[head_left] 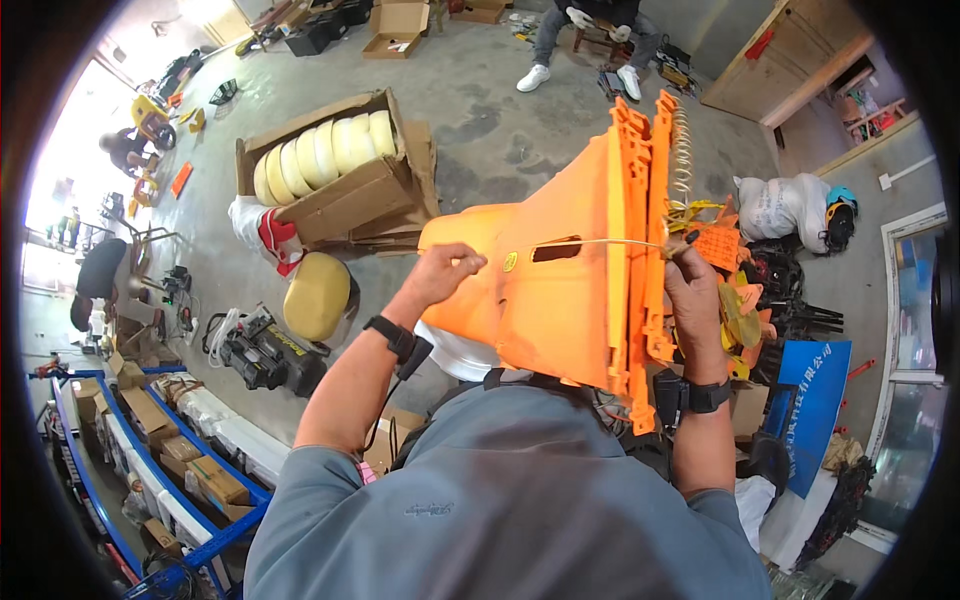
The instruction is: Assembling and fastening orange plastic motorcycle components with a metal coil fastener.
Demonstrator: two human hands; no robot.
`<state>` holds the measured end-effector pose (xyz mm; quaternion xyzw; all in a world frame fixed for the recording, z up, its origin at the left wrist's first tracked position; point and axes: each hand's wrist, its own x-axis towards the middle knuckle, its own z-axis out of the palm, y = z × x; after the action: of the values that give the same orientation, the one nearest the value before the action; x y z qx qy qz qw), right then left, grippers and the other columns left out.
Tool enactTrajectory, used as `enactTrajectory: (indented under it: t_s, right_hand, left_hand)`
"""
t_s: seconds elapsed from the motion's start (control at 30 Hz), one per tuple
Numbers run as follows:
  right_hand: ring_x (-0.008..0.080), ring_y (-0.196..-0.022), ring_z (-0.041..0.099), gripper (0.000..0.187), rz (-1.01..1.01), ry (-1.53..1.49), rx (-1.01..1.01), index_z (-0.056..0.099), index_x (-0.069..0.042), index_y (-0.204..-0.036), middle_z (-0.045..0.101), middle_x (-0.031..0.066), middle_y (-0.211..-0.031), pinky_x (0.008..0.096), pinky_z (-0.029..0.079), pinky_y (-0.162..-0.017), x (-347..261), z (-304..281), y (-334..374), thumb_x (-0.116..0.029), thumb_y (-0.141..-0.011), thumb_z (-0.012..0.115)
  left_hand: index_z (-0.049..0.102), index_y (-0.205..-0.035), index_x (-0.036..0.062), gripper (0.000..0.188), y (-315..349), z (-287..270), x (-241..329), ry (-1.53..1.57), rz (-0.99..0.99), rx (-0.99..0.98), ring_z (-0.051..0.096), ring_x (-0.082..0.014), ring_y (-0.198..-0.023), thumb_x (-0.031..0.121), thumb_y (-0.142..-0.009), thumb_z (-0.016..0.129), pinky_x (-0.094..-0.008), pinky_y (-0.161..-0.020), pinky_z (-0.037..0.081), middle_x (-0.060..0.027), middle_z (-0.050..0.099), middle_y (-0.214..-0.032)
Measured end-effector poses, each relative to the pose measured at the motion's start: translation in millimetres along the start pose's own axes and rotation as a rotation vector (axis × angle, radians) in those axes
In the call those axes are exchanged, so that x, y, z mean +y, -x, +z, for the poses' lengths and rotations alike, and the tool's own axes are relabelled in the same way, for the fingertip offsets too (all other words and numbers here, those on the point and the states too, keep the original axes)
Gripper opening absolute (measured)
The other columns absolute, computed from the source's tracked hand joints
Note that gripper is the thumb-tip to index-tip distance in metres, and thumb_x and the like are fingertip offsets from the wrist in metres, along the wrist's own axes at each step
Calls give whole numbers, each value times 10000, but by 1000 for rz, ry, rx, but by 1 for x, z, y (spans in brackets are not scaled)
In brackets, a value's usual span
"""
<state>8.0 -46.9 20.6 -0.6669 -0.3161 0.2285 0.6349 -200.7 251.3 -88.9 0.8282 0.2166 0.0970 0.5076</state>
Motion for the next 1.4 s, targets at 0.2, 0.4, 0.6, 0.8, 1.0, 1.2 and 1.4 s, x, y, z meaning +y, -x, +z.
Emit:
enactTrajectory:
  t_s: [0.2, 0.4, 0.6, 0.8, 1.0, 1.2, 1.4]
  right_hand:
    - [60, -833, 583, 283, 219, -37, 176, 619, -4, -1134, 643, -15, -985, 231, 488, -733, 47, -68, 33, -234, -973, 586]
    - [94, -862, 622, 335, 485, -185, 47, 627, -9, -1159, 659, 17, -1015, 245, 511, -748, 85, -131, 67, -285, -991, 539]
    - [147, -819, 637, 350, 619, -313, 208, 573, 20, -1172, 645, 67, -934, 260, 518, -698, 167, -141, 94, -267, -970, 562]
    - [108, -658, 559, 228, 845, 91, 193, 589, -6, -996, 600, 47, -808, 237, 447, -571, 256, -127, 159, -228, -948, 565]
    - [118, -597, 550, 233, 983, -11, 142, 614, -13, -925, 613, 35, -752, 262, 441, -519, 277, -97, 231, -243, -946, 582]
    - [122, -631, 583, 208, 1065, -67, 236, 624, -15, -967, 620, 31, -778, 267, 474, -564, 248, -73, 256, -215, -936, 575]
    - [128, -637, 584, 209, 1013, -34, 331, 631, -16, -1011, 623, 31, -795, 279, 474, -571, 213, -47, 251, -200, -945, 558]
  left_hand:
    - [647, -717, -25, 287, -22, -3, 49, 6, -38, -118, 433, -63, -560, 219, -846, 728, -267, -502, 375, 43, 490, -586]
    - [569, -586, -14, 382, -38, 8, 125, -21, -32, -113, 406, -80, -516, 247, -763, 783, -311, -465, 345, 3, 455, -527]
    - [594, -582, -23, 331, -33, -31, 152, -384, -149, -50, 414, -79, -490, 203, -701, 805, -302, -449, 338, -13, 463, -501]
    - [601, -578, 12, 280, -8, -73, 122, -362, -349, 58, 405, -51, -510, 131, -716, 813, -267, -461, 321, 44, 491, -536]
    - [630, -613, 16, 285, 9, -94, 67, -275, -405, 194, 402, -61, -481, 200, -749, 799, -252, -468, 320, 34, 495, -528]
    - [625, -617, 3, 392, 2, -108, 33, -255, -337, 117, 429, -69, -497, 308, -841, 724, -261, -474, 342, 12, 513, -537]
    - [641, -647, -29, 448, -12, -112, 13, -284, -151, 42, 469, -76, -523, 354, -874, 684, -262, -488, 372, -16, 528, -545]
